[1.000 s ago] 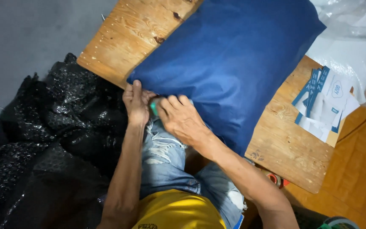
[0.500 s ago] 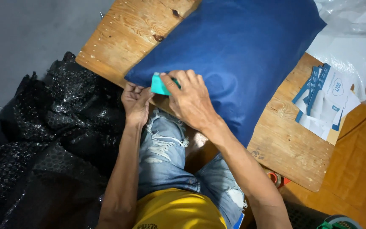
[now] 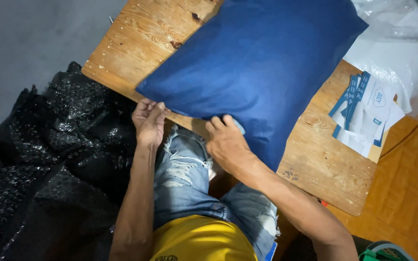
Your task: Cleaning a pillow and its storage bag with a lint roller before final packing.
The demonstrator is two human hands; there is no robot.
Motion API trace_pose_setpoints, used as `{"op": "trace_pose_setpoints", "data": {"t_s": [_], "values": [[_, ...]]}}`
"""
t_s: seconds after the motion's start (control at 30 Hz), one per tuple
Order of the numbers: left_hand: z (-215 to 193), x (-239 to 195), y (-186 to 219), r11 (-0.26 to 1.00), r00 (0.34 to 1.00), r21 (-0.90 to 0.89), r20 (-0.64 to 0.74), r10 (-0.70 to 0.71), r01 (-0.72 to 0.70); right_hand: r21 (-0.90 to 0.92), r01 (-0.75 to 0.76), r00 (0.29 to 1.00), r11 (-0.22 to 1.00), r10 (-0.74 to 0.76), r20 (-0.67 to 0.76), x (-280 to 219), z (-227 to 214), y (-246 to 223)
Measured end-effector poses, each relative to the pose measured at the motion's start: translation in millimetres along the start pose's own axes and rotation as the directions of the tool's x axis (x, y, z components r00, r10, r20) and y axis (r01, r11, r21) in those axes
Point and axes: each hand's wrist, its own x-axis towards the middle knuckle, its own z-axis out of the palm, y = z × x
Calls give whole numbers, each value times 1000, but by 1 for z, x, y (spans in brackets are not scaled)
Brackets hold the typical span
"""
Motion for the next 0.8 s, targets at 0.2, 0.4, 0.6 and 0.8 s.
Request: {"op": "trace_pose_setpoints", "data": {"t_s": [0.2,0.4,0.6,0.8], "values": [[64,-35,4,997,997,43,-39,-60,61,212,42,984,976,-4,-176,-6,-26,1],[42,-29,-8,991,998,134,44,-32,26,182,0,897,983,81,-434,25,-15,20],[40,-39,-2,997,985,29,150,-80,77,142,13,859,990,62,-509,18,6,13],[34,-32,-26,987,988,-97,97,-122,131,155,49,860,987,38,-509,19,-19,11]]}}
